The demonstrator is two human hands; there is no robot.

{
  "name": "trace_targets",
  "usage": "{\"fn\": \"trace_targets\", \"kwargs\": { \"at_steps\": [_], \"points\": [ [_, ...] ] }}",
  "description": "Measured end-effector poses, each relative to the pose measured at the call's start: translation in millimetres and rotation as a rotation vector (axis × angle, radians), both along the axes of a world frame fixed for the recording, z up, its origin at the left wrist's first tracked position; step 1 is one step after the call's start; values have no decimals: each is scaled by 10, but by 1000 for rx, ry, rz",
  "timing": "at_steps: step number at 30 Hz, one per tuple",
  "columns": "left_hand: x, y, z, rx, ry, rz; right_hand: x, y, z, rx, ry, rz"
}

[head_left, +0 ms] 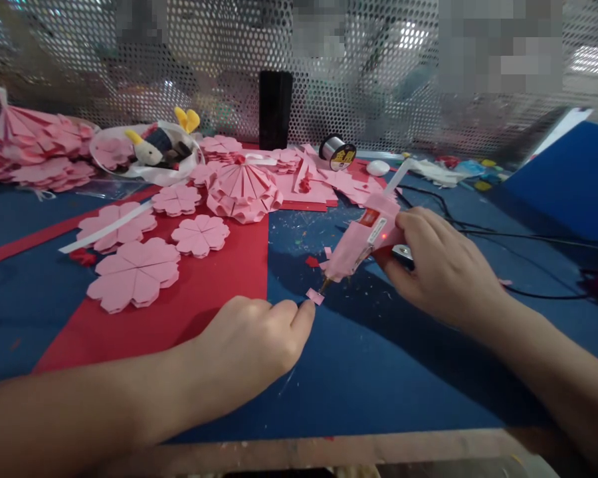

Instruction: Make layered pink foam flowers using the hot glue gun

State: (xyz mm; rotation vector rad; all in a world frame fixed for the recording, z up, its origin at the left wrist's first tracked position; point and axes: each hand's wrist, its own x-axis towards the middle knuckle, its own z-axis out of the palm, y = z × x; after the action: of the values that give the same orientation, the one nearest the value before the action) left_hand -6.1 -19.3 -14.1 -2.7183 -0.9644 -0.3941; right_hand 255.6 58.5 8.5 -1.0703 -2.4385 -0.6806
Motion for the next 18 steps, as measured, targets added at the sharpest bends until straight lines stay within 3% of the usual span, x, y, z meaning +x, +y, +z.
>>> {"fn": "trace_targets", "kwargs": {
  "at_steps": [18],
  "points": [
    [-18,-4,0,-28,64,4,-24,-1,29,-2,-6,78]
  ]
}}
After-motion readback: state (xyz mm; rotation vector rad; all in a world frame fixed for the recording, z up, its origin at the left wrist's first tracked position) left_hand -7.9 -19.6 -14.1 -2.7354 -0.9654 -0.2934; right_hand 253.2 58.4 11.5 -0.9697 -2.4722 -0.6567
